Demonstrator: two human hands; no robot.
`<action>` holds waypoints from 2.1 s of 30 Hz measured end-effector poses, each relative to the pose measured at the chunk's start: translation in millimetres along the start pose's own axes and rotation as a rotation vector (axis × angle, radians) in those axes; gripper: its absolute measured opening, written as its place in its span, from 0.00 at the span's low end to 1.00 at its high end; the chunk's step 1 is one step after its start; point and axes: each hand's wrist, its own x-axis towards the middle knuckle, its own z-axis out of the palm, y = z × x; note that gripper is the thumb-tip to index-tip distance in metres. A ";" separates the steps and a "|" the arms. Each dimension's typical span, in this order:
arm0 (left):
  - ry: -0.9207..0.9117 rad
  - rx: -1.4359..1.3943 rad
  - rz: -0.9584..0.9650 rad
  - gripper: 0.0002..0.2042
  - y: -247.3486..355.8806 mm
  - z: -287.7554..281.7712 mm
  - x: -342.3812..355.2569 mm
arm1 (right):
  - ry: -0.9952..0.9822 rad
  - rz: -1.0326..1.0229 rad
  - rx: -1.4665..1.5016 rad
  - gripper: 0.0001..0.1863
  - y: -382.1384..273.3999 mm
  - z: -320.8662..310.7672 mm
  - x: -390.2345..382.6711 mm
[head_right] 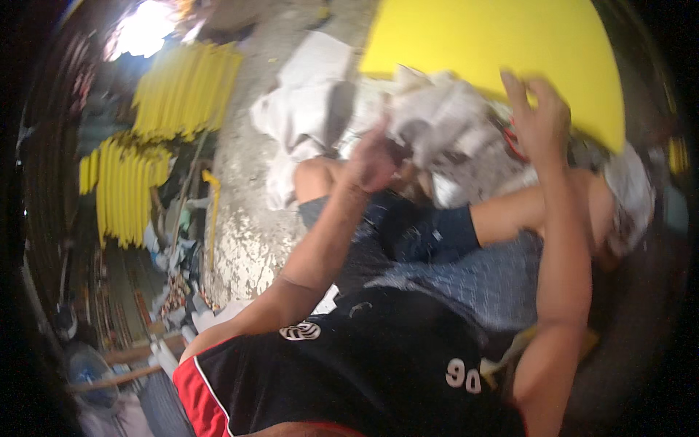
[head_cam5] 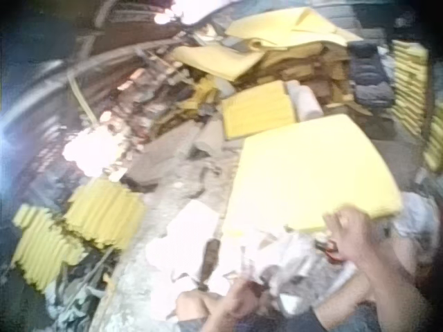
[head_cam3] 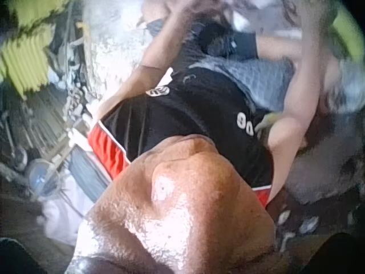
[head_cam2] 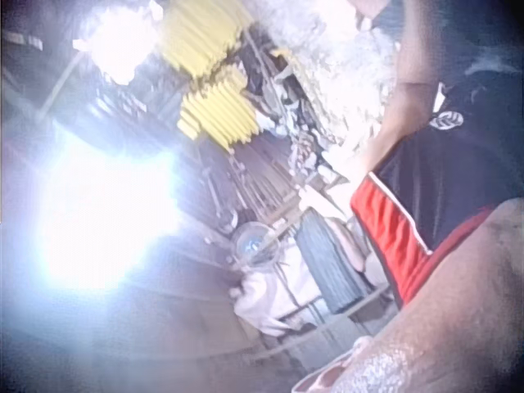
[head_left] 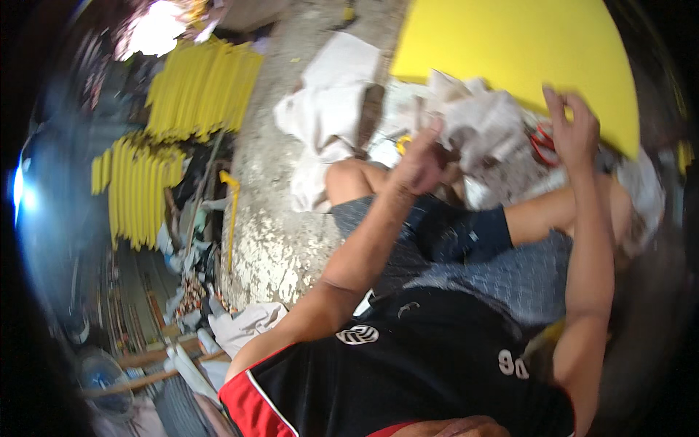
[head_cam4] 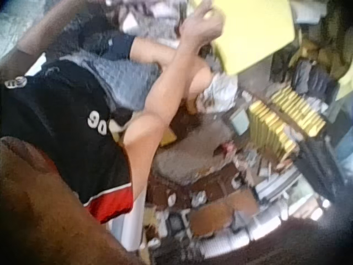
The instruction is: The person sits on the floor and cuts a piece of off-white fabric using red-handled scissors. They repeatedly trim the edges and corners of the fabric piece.
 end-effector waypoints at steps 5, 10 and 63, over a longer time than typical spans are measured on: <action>-0.159 -0.040 0.165 0.27 14.9 24.8 7.5 | -0.587 -0.077 0.262 0.21 -9.3 26.9 -34.2; -0.162 0.358 0.260 0.14 11.8 19.5 4.3 | -0.545 0.049 0.921 0.18 -41.2 37.8 -42.0; -0.059 1.829 0.493 0.07 1.0 -50.5 58.8 | -0.152 0.347 1.710 0.23 45.6 -51.8 10.4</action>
